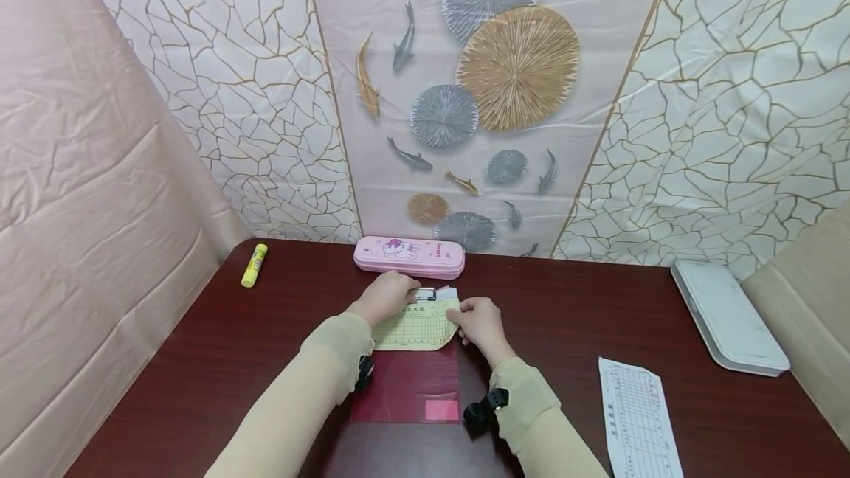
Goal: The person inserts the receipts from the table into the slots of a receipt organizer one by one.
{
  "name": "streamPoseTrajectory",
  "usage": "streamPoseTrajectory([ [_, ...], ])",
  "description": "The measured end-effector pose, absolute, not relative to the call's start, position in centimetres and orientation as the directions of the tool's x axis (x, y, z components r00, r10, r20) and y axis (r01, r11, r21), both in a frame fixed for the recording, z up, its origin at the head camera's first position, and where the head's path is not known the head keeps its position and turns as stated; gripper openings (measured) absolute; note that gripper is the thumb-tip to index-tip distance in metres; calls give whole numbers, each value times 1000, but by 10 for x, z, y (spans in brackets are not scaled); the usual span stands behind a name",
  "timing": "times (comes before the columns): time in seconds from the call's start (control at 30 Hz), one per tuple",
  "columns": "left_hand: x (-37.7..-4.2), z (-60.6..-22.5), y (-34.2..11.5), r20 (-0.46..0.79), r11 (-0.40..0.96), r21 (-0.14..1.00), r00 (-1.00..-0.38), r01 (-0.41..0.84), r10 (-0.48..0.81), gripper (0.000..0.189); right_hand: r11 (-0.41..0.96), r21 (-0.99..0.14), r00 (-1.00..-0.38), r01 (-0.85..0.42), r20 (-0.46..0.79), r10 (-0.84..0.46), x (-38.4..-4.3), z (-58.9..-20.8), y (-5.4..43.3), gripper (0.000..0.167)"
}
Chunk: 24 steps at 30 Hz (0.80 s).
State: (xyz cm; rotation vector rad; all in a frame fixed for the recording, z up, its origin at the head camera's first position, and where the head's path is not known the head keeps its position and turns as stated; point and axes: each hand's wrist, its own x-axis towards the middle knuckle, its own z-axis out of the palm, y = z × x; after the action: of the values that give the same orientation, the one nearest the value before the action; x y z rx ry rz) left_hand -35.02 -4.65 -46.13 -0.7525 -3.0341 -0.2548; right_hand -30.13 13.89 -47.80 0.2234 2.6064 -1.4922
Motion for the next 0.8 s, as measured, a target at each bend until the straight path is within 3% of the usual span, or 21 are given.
streamPoseTrajectory([
  [0.4,-352,-464,-46,54,851,115,-859,512,510,7,539,-822,-982,184,-178,63,-304,-480,133,23],
  [0.8,-354,-469,-39,31,820,-84,-821,566,570,9,682,-719,-986,133,-163,20,-313,-481,130,32],
])
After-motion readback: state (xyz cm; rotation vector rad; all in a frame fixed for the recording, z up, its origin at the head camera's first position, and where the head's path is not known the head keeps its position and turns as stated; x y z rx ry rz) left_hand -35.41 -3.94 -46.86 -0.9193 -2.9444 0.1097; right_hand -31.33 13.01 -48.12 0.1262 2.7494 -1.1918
